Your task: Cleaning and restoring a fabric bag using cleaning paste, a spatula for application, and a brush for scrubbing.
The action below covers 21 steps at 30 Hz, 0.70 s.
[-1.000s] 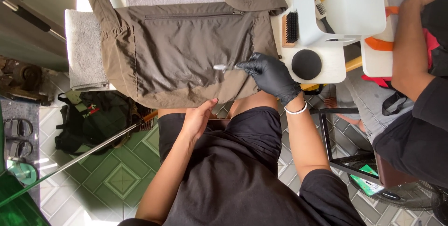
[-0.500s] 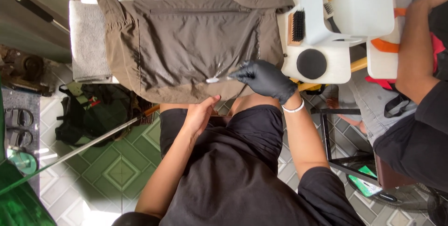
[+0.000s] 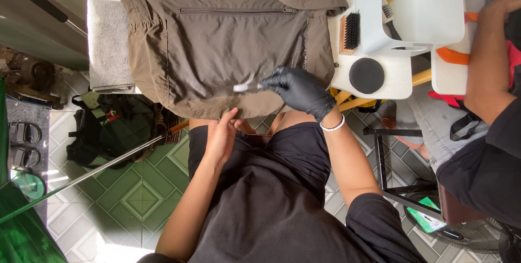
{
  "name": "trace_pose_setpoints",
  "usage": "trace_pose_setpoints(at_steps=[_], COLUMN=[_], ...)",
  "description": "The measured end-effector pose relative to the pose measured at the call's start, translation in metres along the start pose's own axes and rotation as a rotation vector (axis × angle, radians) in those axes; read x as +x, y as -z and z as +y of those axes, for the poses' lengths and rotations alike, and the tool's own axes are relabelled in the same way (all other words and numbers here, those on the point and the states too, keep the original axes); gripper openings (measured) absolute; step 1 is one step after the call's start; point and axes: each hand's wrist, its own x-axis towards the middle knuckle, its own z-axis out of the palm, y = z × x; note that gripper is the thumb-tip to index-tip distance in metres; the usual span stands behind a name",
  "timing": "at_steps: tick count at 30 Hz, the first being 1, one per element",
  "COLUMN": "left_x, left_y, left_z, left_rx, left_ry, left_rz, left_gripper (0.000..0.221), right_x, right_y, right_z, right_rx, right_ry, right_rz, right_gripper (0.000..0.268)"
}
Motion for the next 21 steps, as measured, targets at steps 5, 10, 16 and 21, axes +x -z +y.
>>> trace_pose_setpoints(at_steps=[5, 10, 16, 21], left_x=[0.025, 0.019, -0.012, 0.011], left_y=[0.03, 0.02, 0.014, 0.071], left_z=[-0.02, -0.009, 0.029, 0.022], left_rx=[-0.217, -0.305, 0.001, 0.173], left_ry=[-0.028, 0.055, -0.155, -0.447], left_rz=[-0.081, -0.167, 0.068, 0.284], left_gripper=[0.057, 0.061, 0.086, 0.071], right_x=[-0.002, 0.003, 0.014, 0.023], right_y=[0.0, -0.01, -0.027, -0.038], right_z=[-0.025, -0.029, -0.019, -0.031], right_rx=[0.009, -0.035, -0.061, 0.045], right_ry=[0.007, -0.004, 0.046, 0.11], right_rz=[-0.011, 0.043, 0.058, 0.029], right_gripper=[0.013, 0.015, 0.014, 0.024])
